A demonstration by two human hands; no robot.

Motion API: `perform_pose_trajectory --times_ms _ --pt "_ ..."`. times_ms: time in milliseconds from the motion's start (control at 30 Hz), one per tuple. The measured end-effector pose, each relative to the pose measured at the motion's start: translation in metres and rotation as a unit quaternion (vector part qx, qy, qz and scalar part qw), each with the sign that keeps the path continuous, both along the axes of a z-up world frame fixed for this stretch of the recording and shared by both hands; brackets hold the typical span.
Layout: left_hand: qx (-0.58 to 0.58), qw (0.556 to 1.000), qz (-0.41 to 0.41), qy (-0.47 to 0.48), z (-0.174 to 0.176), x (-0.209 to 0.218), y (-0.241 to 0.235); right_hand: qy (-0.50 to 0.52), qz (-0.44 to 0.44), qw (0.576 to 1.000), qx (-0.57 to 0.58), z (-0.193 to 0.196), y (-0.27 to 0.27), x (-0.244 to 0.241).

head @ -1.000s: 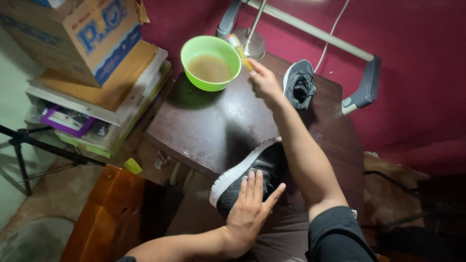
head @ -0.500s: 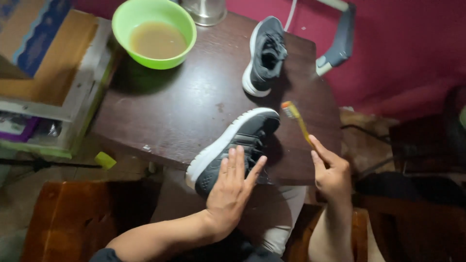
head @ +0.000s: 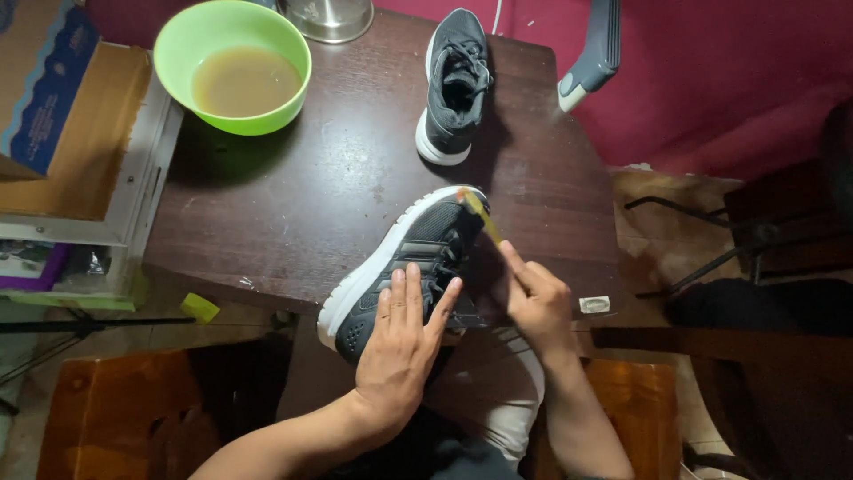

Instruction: The person scrubs a black sneaker with a yellow toothbrush, repeatedly dipping the brush into a green bowl of liquid. They clean the upper, laces, and sole, rotating the shoe to access different areas. The second sneaker remains on the table.

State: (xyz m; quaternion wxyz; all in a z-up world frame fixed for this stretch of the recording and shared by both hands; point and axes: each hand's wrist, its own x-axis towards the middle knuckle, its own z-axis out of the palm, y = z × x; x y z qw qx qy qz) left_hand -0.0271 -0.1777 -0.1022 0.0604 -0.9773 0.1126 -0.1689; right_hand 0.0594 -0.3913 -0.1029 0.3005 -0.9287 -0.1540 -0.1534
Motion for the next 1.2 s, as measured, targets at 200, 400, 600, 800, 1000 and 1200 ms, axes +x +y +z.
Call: perform_pose_trajectory --times_ms 200,400,600,800,1000,1200 --pt "0.020 1.000 -0.001 -0.002 0.002 -0.001 0.001 0.012 -0.014 1.000 0.019 -0.003 0.006 0.002" --pt "0.013 1.000 -0.008 -0.007 0.009 -0.002 0.004 -0.039 0.007 0.999 0.002 -0.021 0.000 0.007" --pt "0.009 1.000 -0.012 0.001 0.011 0.001 0.007 0.026 0.010 0.997 0.073 -0.027 0.005 0.002" --pt "0.008 1.000 -0.003 0.003 0.003 0.004 0.005 0.008 0.025 0.994 0.108 -0.008 0.017 0.010" --pt "0.016 1.000 -0.008 0.000 0.000 0.002 0.003 0.042 0.043 0.996 0.069 0.000 0.017 0.004" --pt "0.020 1.000 -0.007 0.008 0.001 0.002 0.005 0.026 0.026 0.998 0.056 -0.011 0.007 0.002"
